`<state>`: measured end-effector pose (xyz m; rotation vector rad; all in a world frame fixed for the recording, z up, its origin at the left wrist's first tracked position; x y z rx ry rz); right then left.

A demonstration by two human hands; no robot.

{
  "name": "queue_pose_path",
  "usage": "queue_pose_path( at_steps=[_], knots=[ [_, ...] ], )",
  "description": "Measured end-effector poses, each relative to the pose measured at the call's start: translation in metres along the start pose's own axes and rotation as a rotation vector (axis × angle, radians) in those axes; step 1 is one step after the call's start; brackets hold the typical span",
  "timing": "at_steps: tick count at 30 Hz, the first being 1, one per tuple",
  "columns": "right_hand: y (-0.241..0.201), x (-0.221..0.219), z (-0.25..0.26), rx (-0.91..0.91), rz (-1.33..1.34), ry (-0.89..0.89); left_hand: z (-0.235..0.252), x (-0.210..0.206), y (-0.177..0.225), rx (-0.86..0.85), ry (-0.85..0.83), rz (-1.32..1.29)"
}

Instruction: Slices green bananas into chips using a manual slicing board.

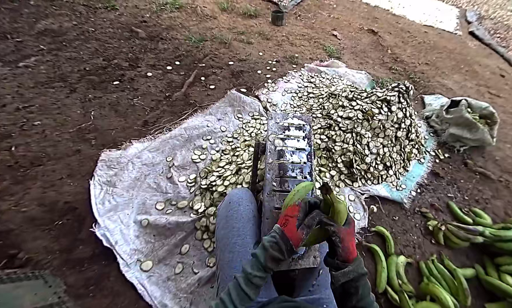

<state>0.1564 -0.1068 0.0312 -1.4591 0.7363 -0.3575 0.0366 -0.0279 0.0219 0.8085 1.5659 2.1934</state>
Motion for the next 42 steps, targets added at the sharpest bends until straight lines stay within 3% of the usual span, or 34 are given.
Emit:
queue_pose_path(
  at_steps=[2, 3, 5, 7, 8, 9, 11, 13, 14, 17, 19, 21, 23, 25, 28, 30, 32, 38, 40, 42],
  knots=[
    [0.002, 0.017, 0.001, 0.112, 0.028, 0.041, 0.011, 0.006, 0.004, 0.099, 0.163, 0.41],
    [0.002, 0.028, 0.001, 0.158, 0.03, 0.075, 0.021, 0.011, 0.008, 0.269, 0.048, 0.606],
    [0.002, 0.045, 0.003, 0.213, -0.004, 0.163, 0.047, 0.01, 0.009, 0.579, -0.354, 0.836],
    [0.008, 0.053, -0.002, 0.233, -0.063, 0.214, 0.056, 0.003, -0.002, 0.625, -0.488, 0.876],
    [0.013, 0.053, -0.006, 0.245, -0.095, 0.192, 0.053, 0.01, -0.005, 0.616, -0.456, 0.818],
    [0.019, 0.05, -0.011, 0.241, -0.129, 0.161, 0.045, 0.025, -0.008, 0.595, -0.334, 0.708],
    [0.036, 0.039, -0.013, 0.22, -0.203, 0.094, 0.015, 0.067, -0.025, 0.498, 0.122, 0.478],
    [0.042, 0.016, 0.008, 0.197, -0.312, 0.044, -0.021, 0.123, -0.05, 0.374, 0.525, 0.476],
    [0.039, 0.0, 0.031, 0.212, -0.366, 0.037, -0.041, 0.153, -0.059, 0.391, 0.656, 0.537],
    [0.026, -0.056, 0.134, 0.374, -0.55, 0.066, -0.104, 0.217, -0.097, 0.736, 0.785, 0.669],
    [0.022, -0.091, 0.203, 0.471, -0.628, 0.113, -0.147, 0.223, -0.134, 1.038, 0.741, 0.667],
    [0.014, -0.11, 0.233, 0.46, -0.633, 0.114, -0.191, 0.21, -0.177, 1.225, 0.69, 0.63],
    [0.02, -0.096, 0.213, 0.479, -0.585, 0.095, -0.235, 0.191, -0.223, 1.325, 0.637, 0.615],
    [0.031, -0.056, 0.151, 0.466, -0.547, 0.084, -0.26, 0.168, -0.258, 1.401, 0.583, 0.576],
    [0.049, -0.002, 0.039, 0.455, -0.53, 0.072, -0.272, 0.145, -0.288, 1.482, 0.58, 0.495],
    [0.057, 0.006, 0.015, 0.491, -0.539, 0.063, -0.265, 0.14, -0.297, 1.536, 0.635, 0.558],
    [0.054, -0.016, 0.051, 0.538, -0.553, 0.022, -0.25, 0.142, -0.295, 1.479, 0.745, 0.634],
    [0.033, -0.119, 0.258, 0.7, -0.68, 0.029, -0.18, 0.155, -0.231, 0.997, 1.034, 0.608],
    [0.031, -0.122, 0.253, 0.693, -0.668, -0.01, -0.17, 0.162, -0.216, 0.821, 1.125, 0.531],
    [0.043, -0.089, 0.19, 0.615, -0.657, -0.043, -0.162, 0.164, -0.21, 0.662, 1.19, 0.423]
  ],
)
Point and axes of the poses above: each hand's wrist, its own z-axis towards the middle knuckle, its own x-axis out of the back of the hand, y = z × x, the point moved 1 cm from there along z, towards the middle knuckle, and after that the axes turned 2 degrees about z, right-handed, at the moved point
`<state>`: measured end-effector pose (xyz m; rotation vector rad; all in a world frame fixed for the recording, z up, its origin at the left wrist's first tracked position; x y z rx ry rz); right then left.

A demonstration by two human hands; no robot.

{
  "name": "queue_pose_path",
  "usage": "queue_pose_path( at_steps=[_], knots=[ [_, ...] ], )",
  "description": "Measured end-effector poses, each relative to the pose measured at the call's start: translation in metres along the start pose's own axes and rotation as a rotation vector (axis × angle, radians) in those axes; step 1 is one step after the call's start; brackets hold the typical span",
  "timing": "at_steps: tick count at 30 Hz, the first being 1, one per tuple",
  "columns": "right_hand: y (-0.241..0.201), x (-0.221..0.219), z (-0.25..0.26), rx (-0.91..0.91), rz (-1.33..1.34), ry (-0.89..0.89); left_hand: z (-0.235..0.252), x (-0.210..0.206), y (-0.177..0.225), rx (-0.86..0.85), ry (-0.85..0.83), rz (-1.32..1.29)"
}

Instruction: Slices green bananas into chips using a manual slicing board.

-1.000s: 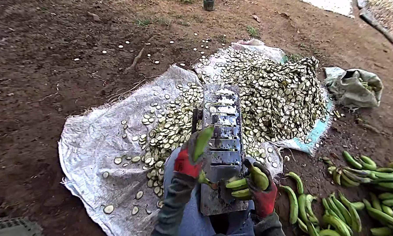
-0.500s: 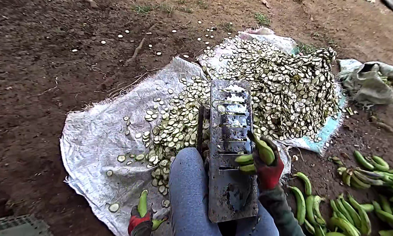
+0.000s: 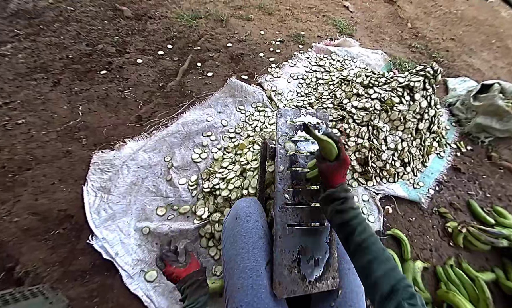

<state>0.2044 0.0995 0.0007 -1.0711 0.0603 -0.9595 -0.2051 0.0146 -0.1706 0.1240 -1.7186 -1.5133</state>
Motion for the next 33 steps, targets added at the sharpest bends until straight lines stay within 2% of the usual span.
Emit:
queue_pose_path(
  at_steps=[3, 5, 7, 10, 12, 14, 15, 17, 20, 22, 24, 25, 26, 27, 29, 31, 33],
  knots=[
    [-0.018, 0.054, -0.147, 0.024, 0.12, 0.023, 0.001, 0.001, 0.012, -0.058, -0.031, -0.202],
    [-0.023, 0.07, -0.201, 0.055, 0.171, 0.017, 0.003, -0.001, 0.022, -0.076, -0.033, -0.279],
    [-0.012, 0.061, -0.174, 0.126, 0.111, -0.024, 0.003, -0.006, 0.039, -0.101, -0.03, -0.313],
    [0.016, 0.009, -0.046, 0.23, -0.071, 0.0, 0.001, -0.018, 0.07, -0.23, -0.032, -0.343],
    [0.027, -0.028, 0.035, 0.237, -0.158, 0.016, -0.001, -0.027, 0.09, -0.32, -0.038, -0.366],
    [0.027, -0.048, 0.078, 0.248, -0.172, 0.036, -0.008, -0.031, 0.111, -0.403, -0.041, -0.39],
    [0.025, -0.049, 0.077, 0.244, -0.148, 0.038, -0.011, -0.03, 0.121, -0.448, -0.046, -0.395],
    [0.019, -0.028, 0.041, 0.232, -0.112, 0.002, -0.02, -0.032, 0.14, -0.485, -0.077, -0.437],
    [0.01, 0.017, -0.077, 0.185, -0.063, -0.062, -0.038, -0.033, 0.167, -0.467, -0.235, -0.619],
    [-0.004, 0.048, -0.159, 0.181, -0.026, -0.077, -0.053, -0.034, 0.182, -0.426, -0.5, -0.778],
    [-0.009, 0.058, -0.195, 0.186, -0.02, -0.065, -0.07, -0.038, 0.196, -0.353, -0.862, -0.883],
    [-0.007, 0.054, -0.188, 0.2, -0.02, -0.056, -0.082, -0.042, 0.205, -0.303, -1.002, -0.904],
    [-0.004, 0.044, -0.168, 0.225, -0.029, -0.038, -0.095, -0.048, 0.213, -0.244, -1.06, -0.916],
    [0.0, 0.03, -0.14, 0.257, -0.055, -0.024, -0.105, -0.059, 0.22, -0.179, -1.03, -0.913],
    [0.008, 0.006, -0.092, 0.281, -0.104, -0.078, -0.105, -0.095, 0.232, -0.077, -0.869, -0.881],
    [0.001, -0.001, -0.072, 0.178, -0.115, -0.183, -0.082, -0.122, 0.24, -0.182, -0.805, -0.79],
    [-0.015, 0.012, -0.069, 0.049, -0.111, -0.264, -0.073, -0.12, 0.257, -0.268, -0.81, -0.657]
  ],
)
Point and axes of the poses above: each hand's wrist, its own z-axis towards the middle knuckle, its own x-axis out of the back of the hand, y = z × x, the point moved 1 cm from there along z, towards the middle knuckle, and after that the axes turned 2 degrees about z, right-handed, at the moved point
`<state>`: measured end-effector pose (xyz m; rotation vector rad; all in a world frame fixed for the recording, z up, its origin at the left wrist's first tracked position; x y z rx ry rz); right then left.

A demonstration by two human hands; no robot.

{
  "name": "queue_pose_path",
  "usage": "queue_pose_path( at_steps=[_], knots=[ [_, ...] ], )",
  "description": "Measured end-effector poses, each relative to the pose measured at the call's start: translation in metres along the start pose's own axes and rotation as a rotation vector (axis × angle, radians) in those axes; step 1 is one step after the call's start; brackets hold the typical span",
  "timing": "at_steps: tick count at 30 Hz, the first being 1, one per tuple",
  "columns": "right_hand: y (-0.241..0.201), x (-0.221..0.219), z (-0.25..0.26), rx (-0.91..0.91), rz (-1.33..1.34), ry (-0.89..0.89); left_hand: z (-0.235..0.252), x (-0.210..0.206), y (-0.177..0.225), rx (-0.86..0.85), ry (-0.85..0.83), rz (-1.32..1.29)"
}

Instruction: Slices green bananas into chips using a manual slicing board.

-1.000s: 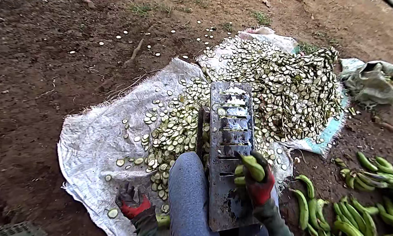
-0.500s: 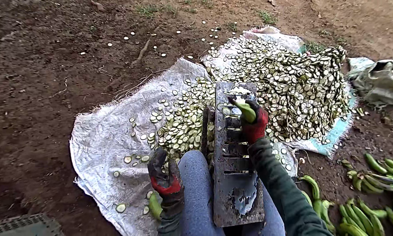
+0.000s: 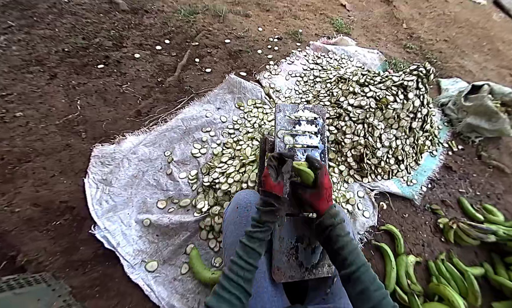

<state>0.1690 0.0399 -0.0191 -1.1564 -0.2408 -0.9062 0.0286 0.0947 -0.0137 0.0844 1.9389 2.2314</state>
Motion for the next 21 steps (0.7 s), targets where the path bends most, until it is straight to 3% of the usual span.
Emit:
queue_pose_path(
  at_steps=[4, 6, 10, 12, 14, 15, 17, 21],
  knots=[
    [-0.034, 0.002, 0.01, 0.025, -0.151, -0.073, -0.02, 0.006, 0.027, 0.105, -0.029, 0.102],
    [-0.032, -0.002, 0.006, 0.047, -0.171, -0.077, -0.032, 0.022, 0.017, 0.007, -0.061, 0.121],
    [-0.027, 0.02, -0.062, 0.116, -0.067, 0.118, -0.051, 0.113, -0.018, -0.197, 0.297, 0.118],
    [-0.031, 0.03, -0.126, 0.052, 0.027, 0.122, -0.071, 0.18, -0.053, -0.04, 0.467, 0.188],
    [-0.028, 0.031, -0.153, 0.095, 0.04, 0.086, -0.101, 0.231, -0.092, 0.155, 0.612, 0.22],
    [-0.024, 0.026, -0.141, 0.131, 0.048, 0.092, -0.116, 0.246, -0.103, 0.251, 0.683, 0.218],
    [-0.01, 0.013, -0.069, 0.172, 0.037, 0.157, -0.141, 0.251, -0.12, 0.396, 0.804, 0.21],
    [0.026, -0.017, 0.112, 0.028, -0.044, 0.242, -0.181, 0.241, -0.145, 0.428, 0.793, 0.248]
  ],
)
Point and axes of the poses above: each hand's wrist, its own z-axis towards the middle knuckle, its own x-axis out of the back of the hand, y = z × x, the point moved 1 cm from there along z, towards the middle knuckle, and after that the axes turned 2 degrees about z, right-handed, at the moved point
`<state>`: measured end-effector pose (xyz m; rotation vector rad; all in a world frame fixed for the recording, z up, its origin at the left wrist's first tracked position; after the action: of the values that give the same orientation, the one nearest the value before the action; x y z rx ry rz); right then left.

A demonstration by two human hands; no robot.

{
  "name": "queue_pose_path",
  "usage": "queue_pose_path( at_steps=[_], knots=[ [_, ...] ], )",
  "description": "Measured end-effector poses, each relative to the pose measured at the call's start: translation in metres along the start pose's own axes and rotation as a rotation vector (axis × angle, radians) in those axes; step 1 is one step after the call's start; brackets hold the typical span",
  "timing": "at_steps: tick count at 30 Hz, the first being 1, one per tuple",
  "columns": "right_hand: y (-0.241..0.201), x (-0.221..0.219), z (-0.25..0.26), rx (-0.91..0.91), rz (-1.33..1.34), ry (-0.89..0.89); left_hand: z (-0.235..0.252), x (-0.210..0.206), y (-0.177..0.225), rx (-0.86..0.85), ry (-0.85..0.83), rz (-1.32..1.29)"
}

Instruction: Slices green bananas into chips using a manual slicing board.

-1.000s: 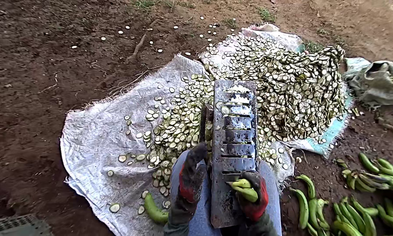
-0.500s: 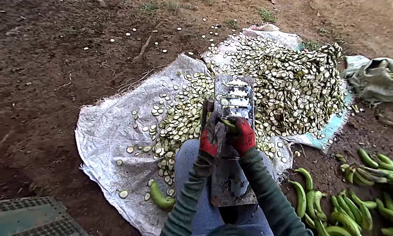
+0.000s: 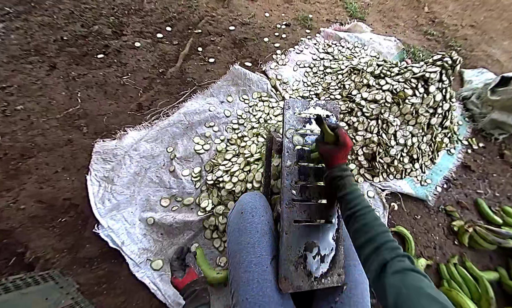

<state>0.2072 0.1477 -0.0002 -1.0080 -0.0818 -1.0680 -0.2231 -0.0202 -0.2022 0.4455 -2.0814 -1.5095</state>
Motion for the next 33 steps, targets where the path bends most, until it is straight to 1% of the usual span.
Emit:
queue_pose_path(
  at_steps=[1, 2, 3, 5, 6, 7, 9, 10, 11, 12, 13, 14, 16, 17, 19, 20, 21, 22, 23, 24, 26, 27, 28, 29, 30, 31, 33],
  knots=[
    [0.003, -0.011, 0.026, -0.031, -0.016, -0.003, -0.009, -0.001, -0.003, 0.006, 0.017, 0.014],
    [0.004, -0.017, 0.04, -0.041, -0.025, -0.003, -0.016, -0.002, -0.005, 0.019, 0.026, 0.011],
    [0.003, -0.015, 0.043, -0.035, -0.014, 0.003, -0.019, 0.0, -0.011, 0.02, 0.029, 0.012],
    [-0.004, 0.015, 0.017, -0.022, -0.017, -0.022, -0.021, 0.004, -0.023, -0.007, 0.029, 0.043],
    [-0.01, 0.035, -0.005, -0.008, -0.023, -0.038, -0.019, 0.006, -0.029, -0.029, 0.032, 0.074],
    [-0.015, 0.054, -0.038, -0.026, -0.008, -0.051, -0.018, 0.01, -0.035, -0.039, 0.034, 0.099],
    [-0.028, 0.088, -0.123, -0.091, 0.043, -0.07, -0.015, 0.017, -0.042, -0.016, 0.022, 0.117],
    [-0.038, 0.101, -0.162, -0.11, 0.047, -0.077, -0.014, 0.017, -0.042, 0.004, 0.014, 0.119],
    [-0.049, 0.107, -0.19, -0.093, 0.027, -0.09, -0.012, 0.016, -0.042, 0.018, 0.013, 0.125],
    [-0.054, 0.108, -0.203, -0.051, -0.009, -0.102, -0.01, 0.014, -0.043, 0.028, 0.013, 0.127],
    [-0.054, 0.104, -0.2, -0.004, -0.052, -0.117, -0.009, 0.012, -0.044, 0.039, 0.017, 0.124],
    [-0.051, 0.095, -0.181, 0.041, -0.091, -0.114, -0.007, 0.01, -0.045, 0.044, 0.03, 0.125],
    [-0.035, 0.064, -0.112, 0.107, -0.155, -0.116, -0.004, 0.003, -0.044, 0.028, 0.036, 0.136],
    [-0.024, 0.046, -0.075, 0.115, -0.176, -0.127, -0.003, -0.001, -0.041, 0.02, 0.029, 0.134],
    [-0.01, 0.015, -0.011, 0.074, -0.215, -0.177, -0.004, -0.006, -0.031, 0.005, 0.022, 0.126],
    [-0.007, 0.005, 0.012, 0.056, -0.224, -0.207, -0.006, -0.008, -0.029, -0.003, 0.022, 0.117],
    [-0.006, 0.002, 0.024, 0.051, -0.212, -0.23, -0.008, -0.009, -0.026, -0.005, 0.023, 0.103],
    [-0.009, 0.004, 0.023, 0.043, -0.184, -0.249, -0.009, -0.008, -0.025, -0.005, 0.026, 0.088],
    [-0.012, 0.012, 0.009, 0.054, -0.149, -0.255, -0.01, -0.007, -0.024, -0.009, 0.022, 0.083],
    [-0.014, 0.024, -0.019, 0.082, -0.117, -0.251, -0.01, -0.005, -0.025, -0.014, 0.022, 0.091],
    [-0.022, 0.057, -0.106, 0.125, -0.072, -0.228, -0.01, 0.001, -0.032, -0.015, 0.02, 0.115],
    [-0.029, 0.075, -0.153, 0.12, -0.038, -0.189, -0.011, 0.004, -0.034, -0.004, 0.02, 0.115],
    [-0.037, 0.09, -0.19, 0.094, -0.017, -0.15, -0.01, 0.006, -0.034, 0.008, 0.024, 0.113],
    [-0.041, 0.099, -0.213, 0.063, -0.017, -0.115, -0.009, 0.007, -0.035, 0.016, 0.033, 0.112],
    [-0.04, 0.101, -0.219, 0.06, -0.035, -0.097, -0.011, 0.008, -0.036, 0.028, 0.038, 0.115],
    [-0.036, 0.097, -0.208, 0.089, -0.065, -0.086, -0.011, 0.008, -0.036, 0.037, 0.04, 0.125],
    [-0.024, 0.07, -0.146, 0.173, -0.141, -0.078, -0.009, 0.007, -0.036, 0.027, 0.036, 0.149]
  ],
)
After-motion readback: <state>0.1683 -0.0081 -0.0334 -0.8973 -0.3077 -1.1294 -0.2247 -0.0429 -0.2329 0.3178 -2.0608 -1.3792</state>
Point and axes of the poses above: each hand's wrist, its own z-axis towards the middle knuckle, its own x-axis out of the back of the hand, y = z × x, the point moved 1 cm from there along z, towards the middle knuckle, and after that the axes turned 2 degrees about z, right-handed, at the moved point
